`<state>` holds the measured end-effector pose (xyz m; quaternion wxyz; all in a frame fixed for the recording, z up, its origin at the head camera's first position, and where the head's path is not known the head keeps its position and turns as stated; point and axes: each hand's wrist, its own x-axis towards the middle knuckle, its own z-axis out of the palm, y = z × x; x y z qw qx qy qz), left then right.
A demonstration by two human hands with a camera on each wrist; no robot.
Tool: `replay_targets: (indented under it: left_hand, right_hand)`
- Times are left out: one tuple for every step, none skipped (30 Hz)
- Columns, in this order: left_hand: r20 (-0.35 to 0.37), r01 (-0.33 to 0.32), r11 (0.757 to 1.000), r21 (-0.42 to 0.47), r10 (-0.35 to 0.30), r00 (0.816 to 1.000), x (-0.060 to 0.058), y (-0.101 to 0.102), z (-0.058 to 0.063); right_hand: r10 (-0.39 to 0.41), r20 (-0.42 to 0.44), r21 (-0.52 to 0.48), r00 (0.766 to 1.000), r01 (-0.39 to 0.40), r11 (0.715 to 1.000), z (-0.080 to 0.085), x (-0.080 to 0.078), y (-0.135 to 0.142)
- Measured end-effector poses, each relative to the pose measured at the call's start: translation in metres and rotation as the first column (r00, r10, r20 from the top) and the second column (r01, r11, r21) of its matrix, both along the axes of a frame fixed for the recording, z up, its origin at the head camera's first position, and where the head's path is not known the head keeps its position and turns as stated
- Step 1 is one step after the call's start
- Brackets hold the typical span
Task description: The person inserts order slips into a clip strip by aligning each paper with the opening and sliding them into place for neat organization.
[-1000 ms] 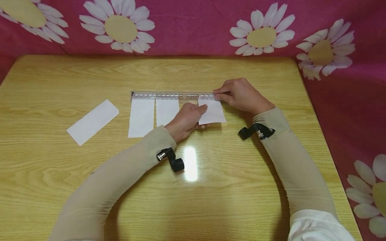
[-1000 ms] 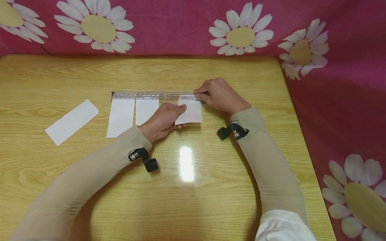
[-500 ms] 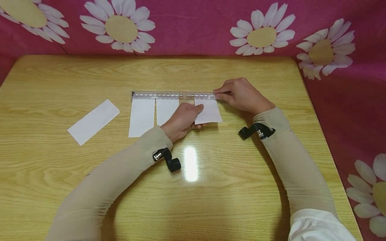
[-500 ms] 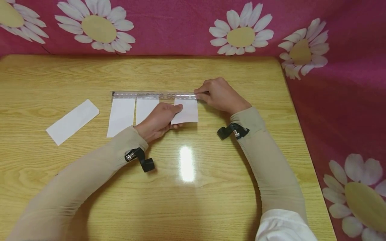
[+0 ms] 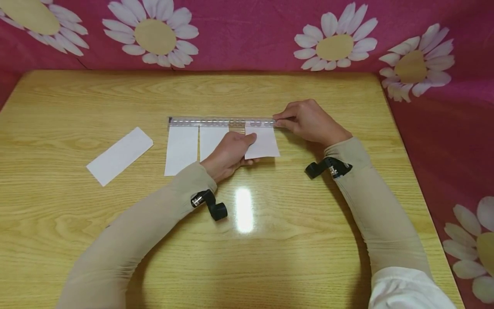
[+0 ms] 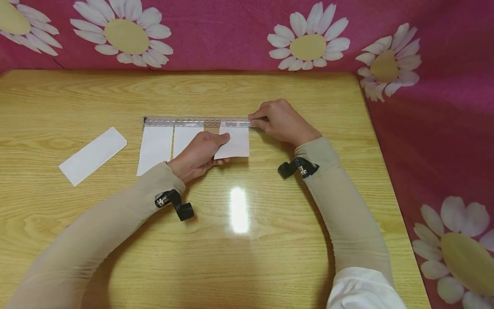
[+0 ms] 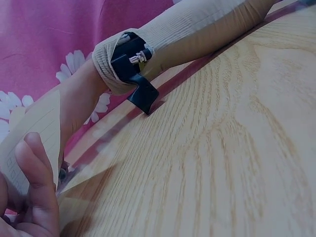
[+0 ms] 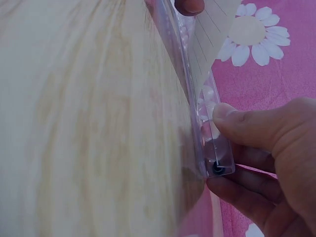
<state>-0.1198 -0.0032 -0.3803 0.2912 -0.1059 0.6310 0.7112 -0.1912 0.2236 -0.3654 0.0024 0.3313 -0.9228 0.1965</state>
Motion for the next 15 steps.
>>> replay_targets:
  left_hand:
    - [0.001, -0.001, 1.000, 0.004, 0.001, 1.000, 0.0000, -0.0005, -0.0001]
    - [0.004, -0.001, 1.000, 0.007, 0.001, 1.000, 0.0000, -0.0009, -0.0003]
    - [0.006, -0.002, 1.000, 0.010, 0.002, 1.000, 0.0000, -0.0014, -0.0006]
    - [0.008, -0.001, 1.000, 0.013, 0.001, 1.000, 0.0002, -0.0018, -0.0006]
    - [0.008, -0.001, 1.000, 0.015, 0.001, 1.000, 0.0003, -0.0023, -0.0007]
    - [0.009, 0.000, 1.000, 0.016, 0.000, 1.000, 0.0005, -0.0026, -0.0004]
    - [0.008, 0.003, 1.000, 0.017, -0.003, 1.000, 0.0007, -0.0030, -0.0003]
    - [0.007, 0.005, 1.000, 0.015, -0.005, 1.000, 0.0009, -0.0034, -0.0002]
    - [0.005, 0.006, 1.000, 0.014, -0.006, 1.000, 0.0011, -0.0038, 0.0001]
    - [0.005, 0.005, 1.000, 0.013, -0.005, 1.000, 0.0014, -0.0042, 0.0004]
    - [0.005, 0.004, 1.000, 0.011, -0.004, 1.000, 0.0016, -0.0047, 0.0007]
    - [0.005, 0.004, 1.000, 0.009, -0.004, 1.000, 0.0017, -0.0052, 0.0009]
    - [0.003, 0.004, 1.000, 0.007, -0.004, 1.000, 0.0019, -0.0059, 0.0008]
    - [0.003, 0.003, 1.000, 0.005, -0.003, 1.000, 0.0021, -0.0065, 0.0009]
    - [0.003, 0.003, 1.000, 0.004, -0.003, 1.000, 0.0022, -0.0071, 0.0009]
  right_hand:
    - [0.001, 0.001, 0.000, 1.000, -0.001, 1.000, 0.0000, 0.0001, 0.0000]
    - [0.001, 0.001, 0.001, 1.000, -0.001, 1.000, 0.0001, 0.0002, -0.0001]
    - [0.000, 0.003, 0.000, 1.000, 0.000, 1.000, 0.0002, 0.0003, 0.0000]
    - [-0.001, 0.005, -0.002, 1.000, 0.001, 1.000, 0.0004, 0.0003, 0.0000]
    - [-0.002, 0.007, -0.002, 1.000, 0.002, 1.000, 0.0004, 0.0003, 0.0000]
    - [-0.002, 0.008, -0.002, 1.000, 0.002, 1.000, 0.0005, 0.0001, 0.0000]
    - [-0.003, 0.009, 0.001, 1.000, 0.003, 1.000, 0.0006, 0.0001, 0.0000]
    - [-0.005, 0.011, 0.003, 1.000, 0.005, 1.000, 0.0006, -0.0001, 0.0000]
    - [-0.008, 0.014, 0.005, 1.000, 0.008, 1.000, 0.0005, -0.0003, 0.0000]
    - [-0.009, 0.016, 0.007, 1.000, 0.009, 1.000, 0.0005, -0.0005, 0.0000]
    - [-0.011, 0.019, 0.009, 1.000, 0.011, 1.000, 0.0005, -0.0006, -0.0001]
    - [-0.014, 0.020, 0.010, 1.000, 0.013, 1.000, 0.0006, -0.0007, 0.0000]
    - [-0.016, 0.022, 0.011, 1.000, 0.016, 1.000, 0.0008, -0.0008, -0.0001]
    - [-0.017, 0.022, 0.012, 1.000, 0.017, 1.000, 0.0009, -0.0008, -0.0001]
    - [-0.017, 0.022, 0.012, 1.000, 0.017, 1.000, 0.0011, -0.0007, -0.0001]
